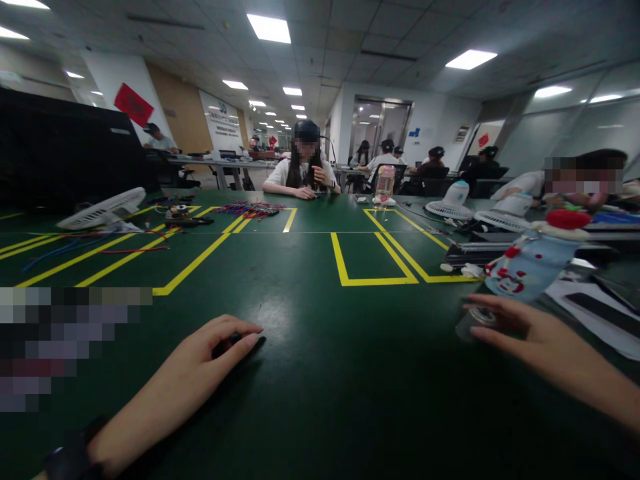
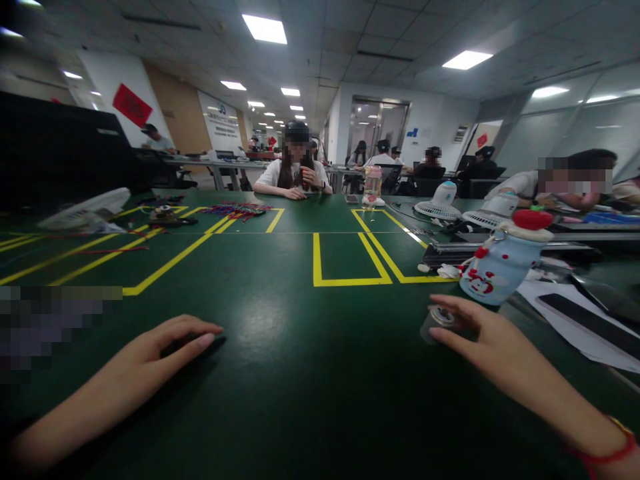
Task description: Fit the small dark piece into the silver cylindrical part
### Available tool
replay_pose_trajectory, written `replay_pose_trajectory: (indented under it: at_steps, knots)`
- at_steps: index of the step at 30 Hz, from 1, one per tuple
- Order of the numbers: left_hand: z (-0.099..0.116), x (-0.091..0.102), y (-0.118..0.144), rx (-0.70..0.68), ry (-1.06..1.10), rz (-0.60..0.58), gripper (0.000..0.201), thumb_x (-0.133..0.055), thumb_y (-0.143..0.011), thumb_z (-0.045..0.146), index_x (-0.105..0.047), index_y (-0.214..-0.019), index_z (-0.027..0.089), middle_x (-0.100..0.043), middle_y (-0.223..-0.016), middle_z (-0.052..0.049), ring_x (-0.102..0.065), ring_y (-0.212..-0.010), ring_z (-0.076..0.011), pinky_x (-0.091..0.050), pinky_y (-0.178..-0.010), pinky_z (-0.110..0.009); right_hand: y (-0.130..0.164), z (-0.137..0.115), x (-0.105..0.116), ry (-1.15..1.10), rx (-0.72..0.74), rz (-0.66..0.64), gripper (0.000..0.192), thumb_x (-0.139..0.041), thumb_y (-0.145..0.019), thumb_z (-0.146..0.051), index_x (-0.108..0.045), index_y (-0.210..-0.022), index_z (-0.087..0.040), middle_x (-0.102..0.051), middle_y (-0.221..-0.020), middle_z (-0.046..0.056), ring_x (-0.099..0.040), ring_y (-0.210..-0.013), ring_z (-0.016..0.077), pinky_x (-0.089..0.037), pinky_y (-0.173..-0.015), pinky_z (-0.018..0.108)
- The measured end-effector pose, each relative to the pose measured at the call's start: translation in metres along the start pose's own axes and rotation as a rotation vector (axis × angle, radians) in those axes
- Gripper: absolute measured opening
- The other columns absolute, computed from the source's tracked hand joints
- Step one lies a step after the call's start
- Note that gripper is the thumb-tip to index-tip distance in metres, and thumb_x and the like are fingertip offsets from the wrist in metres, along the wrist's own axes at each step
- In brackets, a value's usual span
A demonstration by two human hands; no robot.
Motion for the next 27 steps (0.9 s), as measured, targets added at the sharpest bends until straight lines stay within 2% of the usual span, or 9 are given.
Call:
replay_pose_trajectory:
  at_steps: [3,6,9,12,14,17,22,24,27]
  knots:
    - [0.002,-0.002,-0.001,-0.006,0.002,0.001,0.033,-0.052,-0.087,0.051,-0.067,-0.110,0.032,-0.067,-0.114,-0.001,-0.062,-0.105,-0.0247,-0.049,-0.091,-0.037,0.005,-0.024,-0.018,0.034,0.054,0.059,0.051,-0.055,-0.083,-0.051,-0.055,-0.126,-0.023,-0.067,-0.112,0.008,-0.068,-0.090,0.0238,-0.058,-0.071,0.036]
    - [0.002,-0.003,-0.002,-0.012,-0.001,0.007,0.032,-0.052,-0.087,0.052,-0.068,-0.108,0.032,-0.067,-0.113,-0.001,-0.062,-0.104,-0.0250,-0.049,-0.091,-0.038,0.013,-0.082,-0.041,-0.055,0.299,0.103,0.045,-0.057,-0.084,-0.042,-0.056,-0.125,-0.023,-0.063,-0.119,0.008,-0.063,-0.105,0.0220,-0.054,-0.087,0.038]
    - [0.001,-0.003,-0.001,-0.025,-0.008,0.009,0.032,-0.051,-0.088,0.050,-0.067,-0.108,0.031,-0.066,-0.112,-0.002,-0.062,-0.104,-0.0253,-0.049,-0.091,-0.039,0.021,-0.138,-0.068,-0.210,0.459,-0.024,0.041,-0.058,-0.084,-0.036,-0.055,-0.124,-0.025,-0.063,-0.119,0.005,-0.061,-0.107,0.0176,-0.050,-0.093,0.034]
    - [0.008,-0.005,0.002,-0.051,-0.029,0.039,0.030,-0.051,-0.089,0.048,-0.067,-0.108,0.031,-0.066,-0.111,-0.002,-0.061,-0.102,-0.0247,-0.049,-0.090,-0.039,0.024,-0.169,-0.091,-0.347,0.506,-0.151,0.040,-0.059,-0.084,-0.032,-0.054,-0.124,-0.026,-0.061,-0.118,0.004,-0.059,-0.106,0.0150,-0.048,-0.094,0.032]
    - [0.024,-0.010,0.004,-0.115,-0.023,0.065,0.028,-0.051,-0.090,0.044,-0.067,-0.107,0.029,-0.066,-0.110,-0.003,-0.061,-0.100,-0.0239,-0.049,-0.088,-0.037,0.023,-0.173,-0.101,-0.408,0.493,-0.173,0.047,-0.061,-0.083,-0.031,-0.049,-0.128,-0.026,-0.060,-0.119,0.004,-0.057,-0.107,0.0149,-0.046,-0.097,0.033]
    - [0.065,-0.023,0.005,-0.239,0.033,0.070,0.024,-0.050,-0.091,0.038,-0.066,-0.108,0.029,-0.066,-0.104,-0.003,-0.061,-0.096,-0.0211,-0.050,-0.084,-0.033,0.019,-0.166,-0.111,-0.515,0.413,-0.167,0.063,-0.070,-0.075,-0.030,-0.040,-0.130,-0.025,-0.061,-0.115,0.003,-0.059,-0.104,0.0148,-0.047,-0.095,0.033]
    - [0.134,-0.041,-0.005,-0.344,0.106,0.065,0.017,-0.056,-0.089,0.031,-0.069,-0.099,0.028,-0.065,-0.098,-0.001,-0.060,-0.089,-0.0181,-0.048,-0.079,-0.030,0.015,-0.164,-0.114,-0.654,0.372,-0.233,0.043,-0.071,-0.075,-0.026,-0.047,-0.111,-0.022,-0.062,-0.107,0.001,-0.060,-0.095,0.0119,-0.050,-0.085,0.027]
    - [0.145,-0.040,-0.012,-0.341,0.122,0.082,0.012,-0.060,-0.086,0.028,-0.072,-0.086,0.026,-0.065,-0.091,-0.001,-0.060,-0.085,-0.0176,-0.047,-0.075,-0.029,0.015,-0.166,-0.112,-0.644,0.380,-0.234,0.041,-0.071,-0.075,-0.027,-0.049,-0.109,-0.022,-0.062,-0.106,0.000,-0.060,-0.093,0.0115,-0.049,-0.082,0.026]
    - [0.139,-0.034,-0.019,-0.312,0.187,0.117,0.012,-0.062,-0.085,0.027,-0.073,-0.083,0.025,-0.065,-0.088,0.000,-0.060,-0.084,-0.0167,-0.047,-0.075,-0.029,0.015,-0.167,-0.107,-0.577,0.409,-0.196,0.040,-0.069,-0.074,-0.024,-0.051,-0.110,-0.023,-0.062,-0.105,-0.001,-0.059,-0.092,0.0115,-0.048,-0.081,0.026]
Point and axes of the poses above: each hand's wrist, its own y-axis away from the middle knuckle, its own x-axis out of the back of the hand, z = x × y, the point moved 5 cm from there along -y, towards the middle knuckle
